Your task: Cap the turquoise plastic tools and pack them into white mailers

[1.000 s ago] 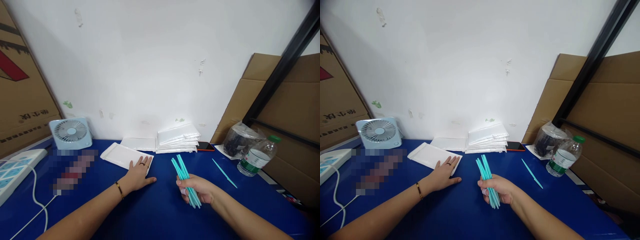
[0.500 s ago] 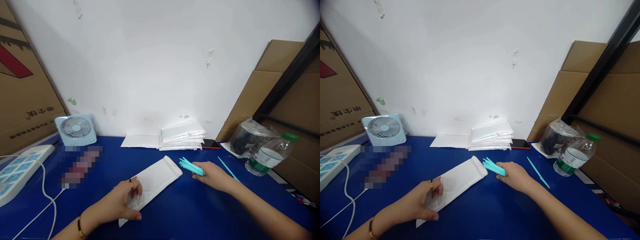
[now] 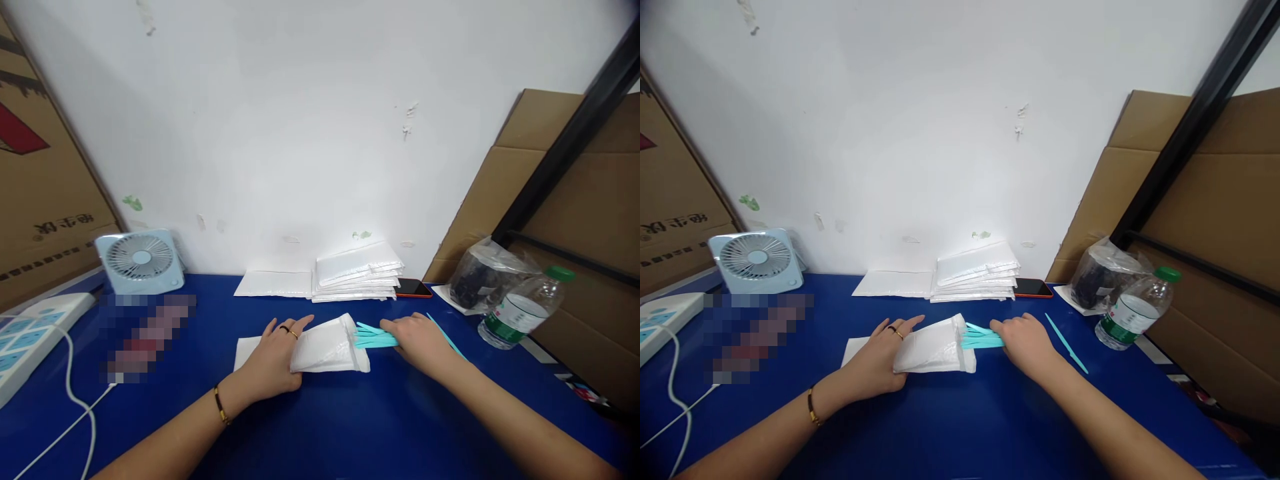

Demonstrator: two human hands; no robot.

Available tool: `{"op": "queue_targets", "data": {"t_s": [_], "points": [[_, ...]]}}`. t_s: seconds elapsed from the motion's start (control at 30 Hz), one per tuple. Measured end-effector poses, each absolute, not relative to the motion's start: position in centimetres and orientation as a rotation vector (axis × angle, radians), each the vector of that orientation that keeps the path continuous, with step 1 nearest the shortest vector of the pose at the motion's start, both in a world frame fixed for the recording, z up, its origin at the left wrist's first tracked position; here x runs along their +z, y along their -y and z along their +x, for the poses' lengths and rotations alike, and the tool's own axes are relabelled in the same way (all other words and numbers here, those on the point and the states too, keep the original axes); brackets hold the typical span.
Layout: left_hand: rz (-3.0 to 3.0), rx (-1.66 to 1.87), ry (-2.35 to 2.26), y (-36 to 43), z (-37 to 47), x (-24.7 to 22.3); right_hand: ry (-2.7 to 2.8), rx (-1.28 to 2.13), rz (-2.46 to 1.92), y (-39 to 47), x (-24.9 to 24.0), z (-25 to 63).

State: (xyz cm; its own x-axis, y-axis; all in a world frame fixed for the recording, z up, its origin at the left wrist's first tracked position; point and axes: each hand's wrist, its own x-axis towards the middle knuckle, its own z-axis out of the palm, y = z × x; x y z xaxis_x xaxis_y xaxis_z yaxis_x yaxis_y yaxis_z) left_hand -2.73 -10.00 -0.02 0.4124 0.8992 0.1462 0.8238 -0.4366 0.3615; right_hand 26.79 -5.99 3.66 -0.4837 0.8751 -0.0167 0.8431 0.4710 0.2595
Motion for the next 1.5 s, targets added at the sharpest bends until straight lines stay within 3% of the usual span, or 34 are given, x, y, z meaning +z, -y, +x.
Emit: {"op": "queue_targets", "data": {"t_s": [0.37, 0.6, 0.93, 1.23, 1.37, 1.5], "points": [[2.408, 0.635, -1.351, 10.2, -1.6, 1.0, -2.669, 0.704, 1.261, 6.4, 5.1, 24.0], [2.415, 0.565, -1.467, 9.9, 0.2, 0.4, -2.602, 0.651, 1.161, 6.6, 7.3, 20.1], [1.906, 1.238, -1.077, 6.9, 3.8, 2.1, -2.737, 0.554, 1.083, 5.2, 19.8, 15.7], [1.809, 1.217, -0.79, 7.1, 2.7, 2.1, -3.061, 0.001, 0.889, 4.7, 23.6, 19.4], [1.968, 1.054, -0.711, 6.3, 1.1, 3.5, -3.06, -0.149, 0.7, 5.8, 22.2, 21.2], [2.44, 0.824, -0.626, 6.7, -0.3, 4.3, -3.107, -0.418, 0.585, 10.0, 17.4, 22.5]]}}
